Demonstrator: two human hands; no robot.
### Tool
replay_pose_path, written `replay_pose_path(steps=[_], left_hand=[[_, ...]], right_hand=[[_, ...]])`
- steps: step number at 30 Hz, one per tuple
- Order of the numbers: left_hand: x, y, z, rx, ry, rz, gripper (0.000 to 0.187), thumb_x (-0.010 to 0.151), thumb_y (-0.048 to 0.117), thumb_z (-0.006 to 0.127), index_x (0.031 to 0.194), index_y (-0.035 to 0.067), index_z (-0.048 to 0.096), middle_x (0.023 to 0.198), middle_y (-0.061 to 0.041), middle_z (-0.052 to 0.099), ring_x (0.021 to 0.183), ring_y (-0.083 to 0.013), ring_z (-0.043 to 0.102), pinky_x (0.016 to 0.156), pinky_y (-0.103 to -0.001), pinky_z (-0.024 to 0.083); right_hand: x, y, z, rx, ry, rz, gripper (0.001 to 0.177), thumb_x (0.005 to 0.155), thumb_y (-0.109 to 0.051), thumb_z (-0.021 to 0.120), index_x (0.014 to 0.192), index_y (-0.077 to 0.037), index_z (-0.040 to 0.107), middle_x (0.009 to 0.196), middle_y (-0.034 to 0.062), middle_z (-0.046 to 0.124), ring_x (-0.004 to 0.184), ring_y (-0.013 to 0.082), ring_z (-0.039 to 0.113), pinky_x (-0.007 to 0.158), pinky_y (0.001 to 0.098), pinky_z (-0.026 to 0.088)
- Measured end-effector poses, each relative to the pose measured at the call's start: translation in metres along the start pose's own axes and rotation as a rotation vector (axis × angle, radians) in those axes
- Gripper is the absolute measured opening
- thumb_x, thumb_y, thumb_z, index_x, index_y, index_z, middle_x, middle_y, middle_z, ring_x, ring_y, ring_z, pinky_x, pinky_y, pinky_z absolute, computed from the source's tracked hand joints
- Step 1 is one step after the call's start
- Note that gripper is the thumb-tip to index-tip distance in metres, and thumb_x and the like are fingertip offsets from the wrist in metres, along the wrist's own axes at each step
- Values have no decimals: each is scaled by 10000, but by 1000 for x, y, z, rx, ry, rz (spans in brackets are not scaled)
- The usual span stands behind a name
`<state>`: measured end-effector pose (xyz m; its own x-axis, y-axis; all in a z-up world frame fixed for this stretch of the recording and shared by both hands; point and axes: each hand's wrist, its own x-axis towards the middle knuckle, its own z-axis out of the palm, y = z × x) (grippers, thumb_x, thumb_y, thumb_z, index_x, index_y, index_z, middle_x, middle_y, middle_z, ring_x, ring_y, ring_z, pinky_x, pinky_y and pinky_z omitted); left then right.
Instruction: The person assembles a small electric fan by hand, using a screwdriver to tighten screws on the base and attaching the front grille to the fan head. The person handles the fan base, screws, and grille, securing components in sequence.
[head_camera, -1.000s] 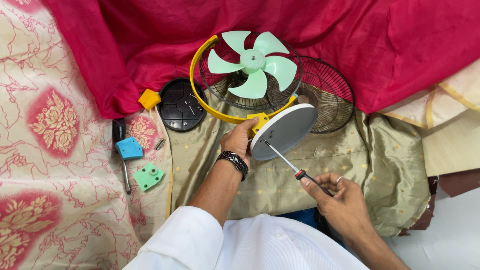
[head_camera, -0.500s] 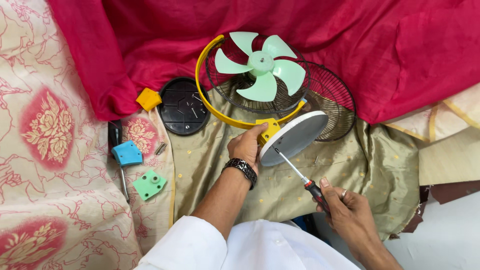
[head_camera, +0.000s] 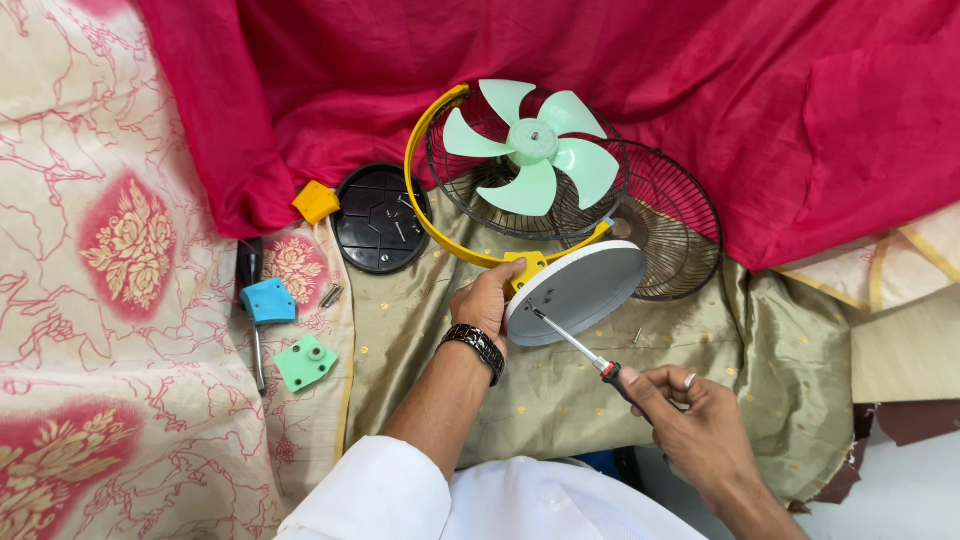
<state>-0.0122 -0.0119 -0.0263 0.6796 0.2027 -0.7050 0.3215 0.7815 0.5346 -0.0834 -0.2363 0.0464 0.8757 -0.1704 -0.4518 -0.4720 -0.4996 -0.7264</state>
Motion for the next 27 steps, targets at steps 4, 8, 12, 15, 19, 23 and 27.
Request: replay_pose_path(steps=[4,8,12,15,19,23,27], left_hand=[[3,-1,5,-38,36,5,446,717,180,832,1088,-40,716,1033,-157,767,855,-226,738,786,-350,597],[3,-3,9,-21,79,18,456,716,174,833,1092,-54,710,1028,-163,768,843,-230,740,796,-354,594],[0,-9,9,-47,63,39,468,711,176,835,1097,-61,721,1019,-163,774,834,-225,747,803,-342,594],[-1,-9,9,-51,72,59,471,710,172,843,1093,-78,732,1032,-175,776,846,-231,744,803,-340,589],[1,-7,8,-13,55,28,465,727,194,827,1111,-48,724,1056,-168,776,878,-221,754,825,-331,594],[1,-8,9,-2,25,30,463,732,191,829,1109,-56,722,1059,-169,780,889,-220,757,840,-326,595],[5,-12,8,-27,-38,20,455,729,185,825,1104,-51,719,1062,-165,771,888,-220,750,826,-336,597]], right_hand=[[2,-1,-5,-125,22,-163,336,690,-219,885,886,-20,700,637,-24,606,499,81,435,431,275,320],[-2,10,-7,-164,91,-225,354,831,-349,814,895,-2,776,625,20,612,552,74,462,497,251,366],[5,15,-7,-108,25,-217,391,890,-404,731,949,-20,782,627,45,683,599,69,544,573,228,425],[6,17,-6,-234,45,-296,407,801,-358,844,980,-14,719,736,21,703,651,69,600,590,239,484],[0,27,0,-172,106,-247,361,781,-335,809,905,0,757,688,34,706,626,89,601,577,265,494],[-5,31,13,17,23,-151,388,912,-376,744,938,10,775,674,56,706,624,102,574,588,251,453],[-13,34,16,-98,79,-161,353,855,-305,831,1008,-9,712,715,17,679,592,82,501,532,244,404]])
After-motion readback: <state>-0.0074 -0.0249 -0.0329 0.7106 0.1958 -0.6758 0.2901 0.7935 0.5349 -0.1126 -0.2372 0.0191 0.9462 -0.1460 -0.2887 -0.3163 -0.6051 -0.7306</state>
